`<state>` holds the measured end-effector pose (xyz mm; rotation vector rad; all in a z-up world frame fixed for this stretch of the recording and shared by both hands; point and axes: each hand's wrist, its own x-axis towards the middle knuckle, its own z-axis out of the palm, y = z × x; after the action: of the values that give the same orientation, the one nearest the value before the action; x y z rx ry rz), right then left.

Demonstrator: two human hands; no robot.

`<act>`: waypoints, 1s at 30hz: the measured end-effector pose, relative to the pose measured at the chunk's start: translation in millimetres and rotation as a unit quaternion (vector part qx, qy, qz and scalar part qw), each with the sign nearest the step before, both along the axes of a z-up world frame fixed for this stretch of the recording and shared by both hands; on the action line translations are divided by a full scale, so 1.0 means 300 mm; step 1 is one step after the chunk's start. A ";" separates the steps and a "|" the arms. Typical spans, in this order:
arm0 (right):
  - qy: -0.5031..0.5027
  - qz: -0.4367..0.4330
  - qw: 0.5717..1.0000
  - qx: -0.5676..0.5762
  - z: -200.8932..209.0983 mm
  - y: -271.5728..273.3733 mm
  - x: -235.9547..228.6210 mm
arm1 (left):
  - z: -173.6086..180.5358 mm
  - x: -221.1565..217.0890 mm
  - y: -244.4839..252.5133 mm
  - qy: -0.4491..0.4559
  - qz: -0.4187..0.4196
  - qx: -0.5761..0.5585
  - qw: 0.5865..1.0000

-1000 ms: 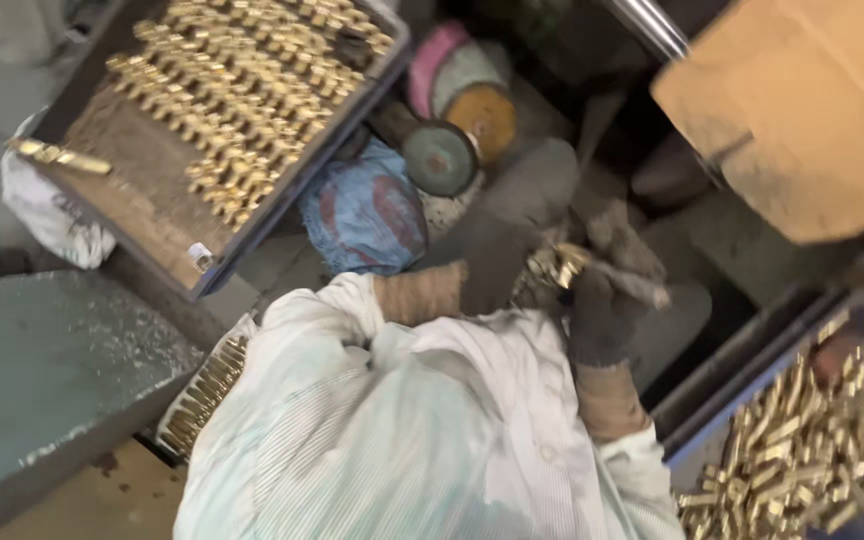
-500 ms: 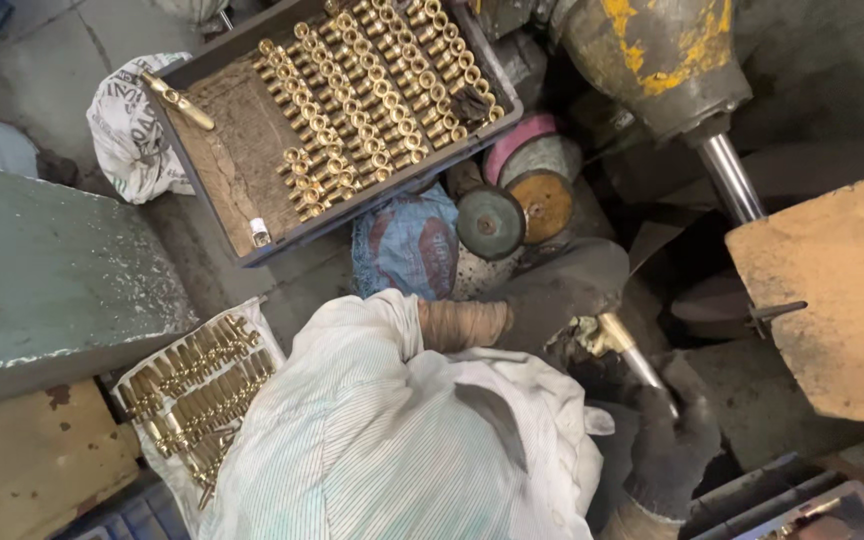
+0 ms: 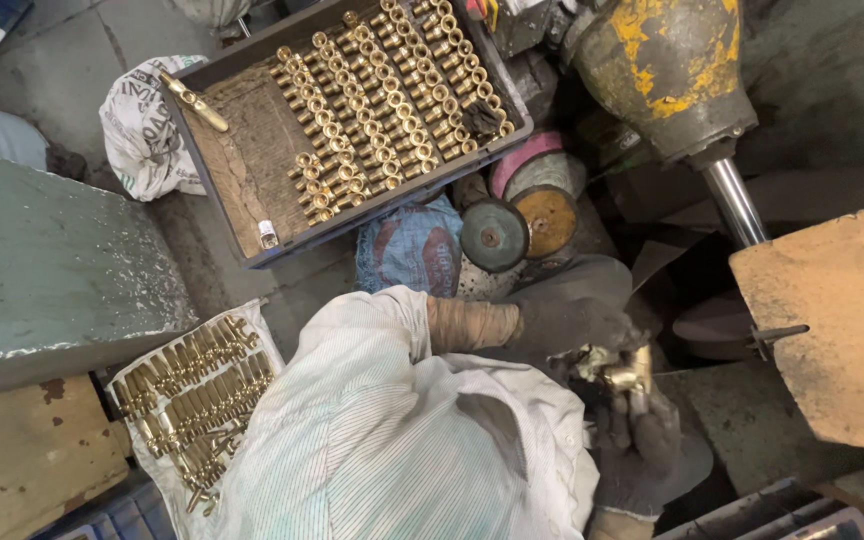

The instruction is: The person sits on the floor and repeatedly picks up brass-colored metal parts from a blue bin. They hold each part against a rotating grinding wheel to polish its surface, then place the finished part into a tray with organized rows.

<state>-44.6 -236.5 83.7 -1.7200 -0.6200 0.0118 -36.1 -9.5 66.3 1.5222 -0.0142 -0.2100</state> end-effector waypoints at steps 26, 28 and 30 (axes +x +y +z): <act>-0.170 -0.045 0.960 -0.220 0.065 -0.075 -0.051 | 0.016 0.130 -0.021 -0.384 -0.119 0.496 0.770; -0.171 -0.039 0.967 -0.186 0.009 -0.123 -0.037 | -0.075 0.135 -0.051 -0.433 -0.099 0.425 0.788; -0.058 -0.076 0.987 -0.130 -0.045 -0.161 -0.033 | -0.167 0.184 -0.075 -0.343 -0.172 -0.047 0.922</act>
<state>-54.4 -284.6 70.4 -2.0284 -0.5906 -0.1203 19.3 -31.9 16.2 1.4215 -0.8441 0.0576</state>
